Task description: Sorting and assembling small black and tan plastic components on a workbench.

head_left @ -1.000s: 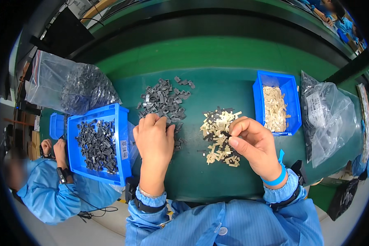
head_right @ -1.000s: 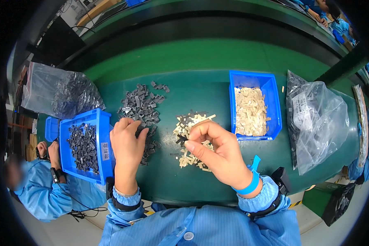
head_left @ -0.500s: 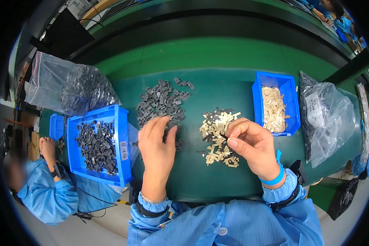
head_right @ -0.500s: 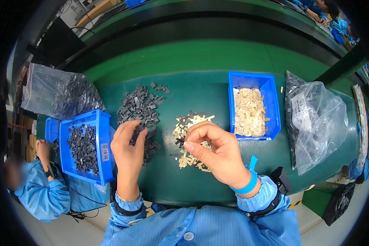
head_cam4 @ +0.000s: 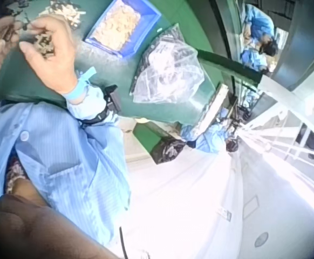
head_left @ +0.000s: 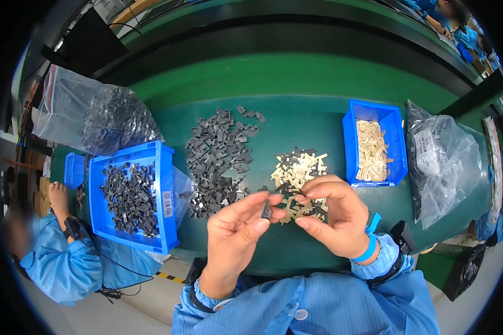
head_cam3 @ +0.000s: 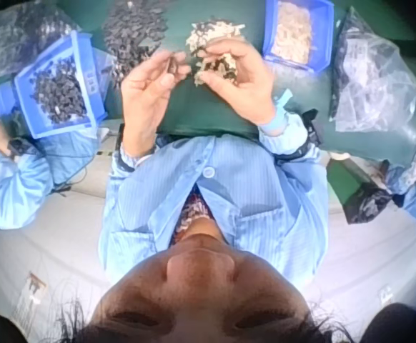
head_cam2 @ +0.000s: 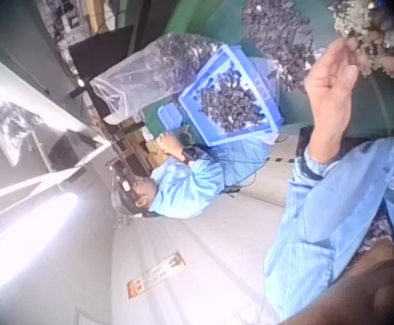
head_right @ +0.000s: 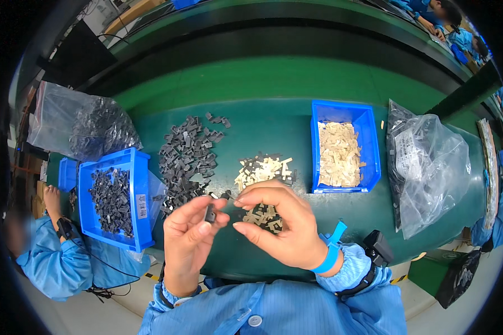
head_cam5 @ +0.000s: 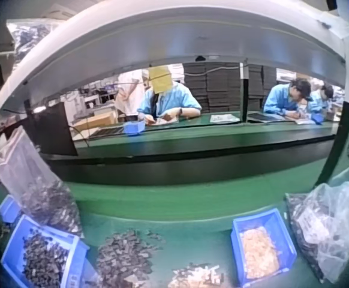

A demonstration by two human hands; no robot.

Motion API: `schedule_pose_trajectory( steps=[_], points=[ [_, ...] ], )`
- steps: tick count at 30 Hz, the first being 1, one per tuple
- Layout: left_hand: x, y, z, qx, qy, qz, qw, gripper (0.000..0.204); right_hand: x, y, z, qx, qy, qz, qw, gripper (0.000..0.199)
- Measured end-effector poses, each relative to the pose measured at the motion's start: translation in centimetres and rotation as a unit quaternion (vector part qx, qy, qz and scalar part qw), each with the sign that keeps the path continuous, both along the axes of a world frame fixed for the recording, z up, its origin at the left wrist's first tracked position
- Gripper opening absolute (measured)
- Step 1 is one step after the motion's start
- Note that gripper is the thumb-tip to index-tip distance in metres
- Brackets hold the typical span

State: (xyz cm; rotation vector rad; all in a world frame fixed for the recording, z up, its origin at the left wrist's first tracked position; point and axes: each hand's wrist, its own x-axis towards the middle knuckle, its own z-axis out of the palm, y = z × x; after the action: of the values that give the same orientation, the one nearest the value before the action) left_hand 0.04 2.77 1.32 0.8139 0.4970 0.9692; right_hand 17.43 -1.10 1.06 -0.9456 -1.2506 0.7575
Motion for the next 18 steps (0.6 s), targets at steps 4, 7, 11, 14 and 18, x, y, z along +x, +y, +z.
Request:
schedule_pose_trajectory(
  steps=[4,7,11,14,18],
  points=[
    [0.5,-0.9,0.4,-0.069,-0.048,-0.052,0.995,0.038,-0.1,0.1,0.4,0.063,-0.077,-0.021,0.995,0.036],
    [0.7,-1.0,0.6,-0.127,-0.071,-0.062,0.987,0.033,-0.2,0.0,0.6,0.112,-0.180,-0.033,0.977,0.037],
    [0.8,-1.2,-0.1,-0.165,-0.113,-0.085,0.976,0.022,-0.5,0.0,0.5,0.156,-0.248,-0.031,0.956,0.037],
    [0.8,-1.5,-0.3,-0.154,-0.103,-0.080,0.979,0.017,-0.7,-0.2,0.2,0.113,-0.180,-0.006,0.977,0.038],
    [1.0,-1.5,0.4,-0.181,-0.077,-0.026,0.980,0.015,-0.6,-0.1,0.3,0.097,-0.149,0.019,0.984,0.043]
  ],
)
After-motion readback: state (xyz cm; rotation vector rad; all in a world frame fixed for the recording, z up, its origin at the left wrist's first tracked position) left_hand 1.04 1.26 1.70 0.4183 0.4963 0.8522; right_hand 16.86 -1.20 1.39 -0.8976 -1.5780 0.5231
